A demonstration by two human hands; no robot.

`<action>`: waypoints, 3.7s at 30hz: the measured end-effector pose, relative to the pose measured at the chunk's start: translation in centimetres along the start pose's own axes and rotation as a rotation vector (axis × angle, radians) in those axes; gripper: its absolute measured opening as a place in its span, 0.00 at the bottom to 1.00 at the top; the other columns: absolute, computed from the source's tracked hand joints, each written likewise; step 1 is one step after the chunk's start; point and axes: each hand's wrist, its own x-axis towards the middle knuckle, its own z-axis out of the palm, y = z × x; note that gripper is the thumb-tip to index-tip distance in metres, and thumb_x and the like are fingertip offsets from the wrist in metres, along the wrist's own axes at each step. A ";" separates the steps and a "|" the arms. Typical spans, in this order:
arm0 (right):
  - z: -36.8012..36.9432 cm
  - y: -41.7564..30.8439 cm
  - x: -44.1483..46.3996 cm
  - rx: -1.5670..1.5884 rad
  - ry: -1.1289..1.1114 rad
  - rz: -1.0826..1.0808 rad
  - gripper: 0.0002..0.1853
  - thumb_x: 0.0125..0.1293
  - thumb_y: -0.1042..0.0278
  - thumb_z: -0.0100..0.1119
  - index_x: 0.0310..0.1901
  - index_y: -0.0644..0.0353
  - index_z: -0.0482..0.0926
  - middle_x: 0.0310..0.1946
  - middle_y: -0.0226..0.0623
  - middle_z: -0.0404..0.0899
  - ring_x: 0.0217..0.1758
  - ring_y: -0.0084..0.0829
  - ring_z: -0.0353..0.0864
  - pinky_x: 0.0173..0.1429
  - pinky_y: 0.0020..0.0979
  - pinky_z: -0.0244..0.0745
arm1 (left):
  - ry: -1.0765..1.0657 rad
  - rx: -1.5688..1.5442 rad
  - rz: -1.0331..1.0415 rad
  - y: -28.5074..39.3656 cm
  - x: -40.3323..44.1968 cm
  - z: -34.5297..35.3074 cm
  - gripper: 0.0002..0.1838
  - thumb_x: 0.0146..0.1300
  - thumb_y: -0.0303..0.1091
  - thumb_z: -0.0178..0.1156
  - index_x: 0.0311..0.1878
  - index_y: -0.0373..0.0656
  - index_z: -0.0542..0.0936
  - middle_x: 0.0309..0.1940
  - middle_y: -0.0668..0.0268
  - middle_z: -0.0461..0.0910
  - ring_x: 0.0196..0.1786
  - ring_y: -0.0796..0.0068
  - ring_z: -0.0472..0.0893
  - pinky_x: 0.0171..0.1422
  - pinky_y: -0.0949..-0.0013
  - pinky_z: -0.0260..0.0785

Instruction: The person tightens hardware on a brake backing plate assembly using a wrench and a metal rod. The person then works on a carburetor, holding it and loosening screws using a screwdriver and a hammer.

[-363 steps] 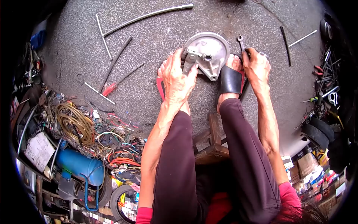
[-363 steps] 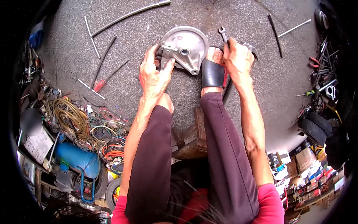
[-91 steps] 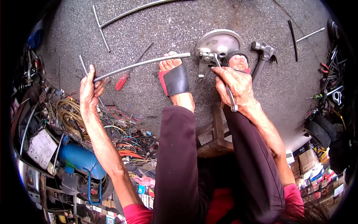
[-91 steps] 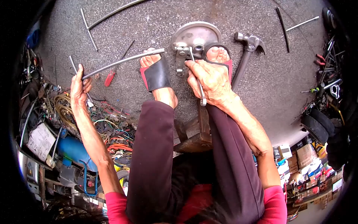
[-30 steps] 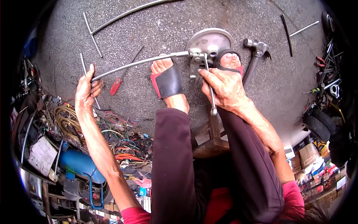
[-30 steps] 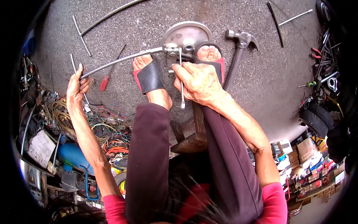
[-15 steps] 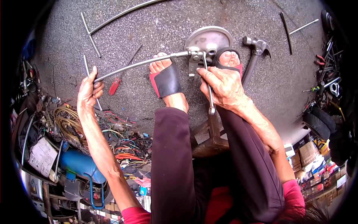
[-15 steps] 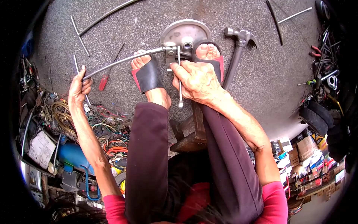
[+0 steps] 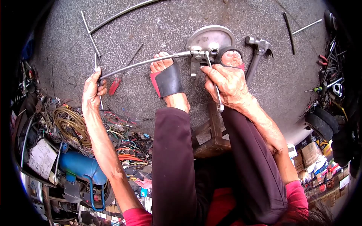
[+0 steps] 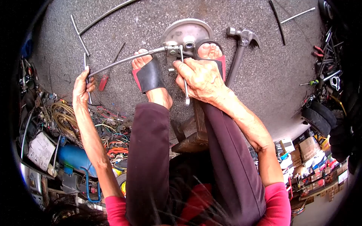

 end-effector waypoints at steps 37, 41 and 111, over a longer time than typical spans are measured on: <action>0.0 -0.1 0.0 0.028 0.027 0.002 0.15 0.49 0.72 0.62 0.41 0.63 0.77 0.22 0.35 0.70 0.23 0.34 0.76 0.29 0.33 0.72 | 0.118 0.008 0.194 2.3 -2.0 0.3 0.18 0.65 0.40 0.61 0.50 0.34 0.78 0.23 0.73 0.67 0.16 0.88 0.56 0.15 0.83 0.43; 0.0 -0.2 0.0 -0.008 0.015 -0.027 0.16 0.48 0.72 0.63 0.42 0.64 0.77 0.22 0.35 0.70 0.23 0.34 0.76 0.28 0.33 0.72 | 0.083 0.020 0.126 2.7 -1.7 0.1 0.16 0.66 0.37 0.59 0.49 0.33 0.78 0.25 0.69 0.71 0.16 0.88 0.58 0.13 0.84 0.45; -2.4 1.7 3.5 0.296 -0.052 0.182 0.06 0.61 0.73 0.53 0.35 0.66 0.76 0.20 0.45 0.75 0.23 0.40 0.78 0.30 0.33 0.72 | -0.385 -0.417 0.320 0.5 -4.0 -3.2 0.26 0.61 0.53 0.59 0.58 0.47 0.76 0.46 0.61 0.78 0.47 0.62 0.77 0.55 0.52 0.69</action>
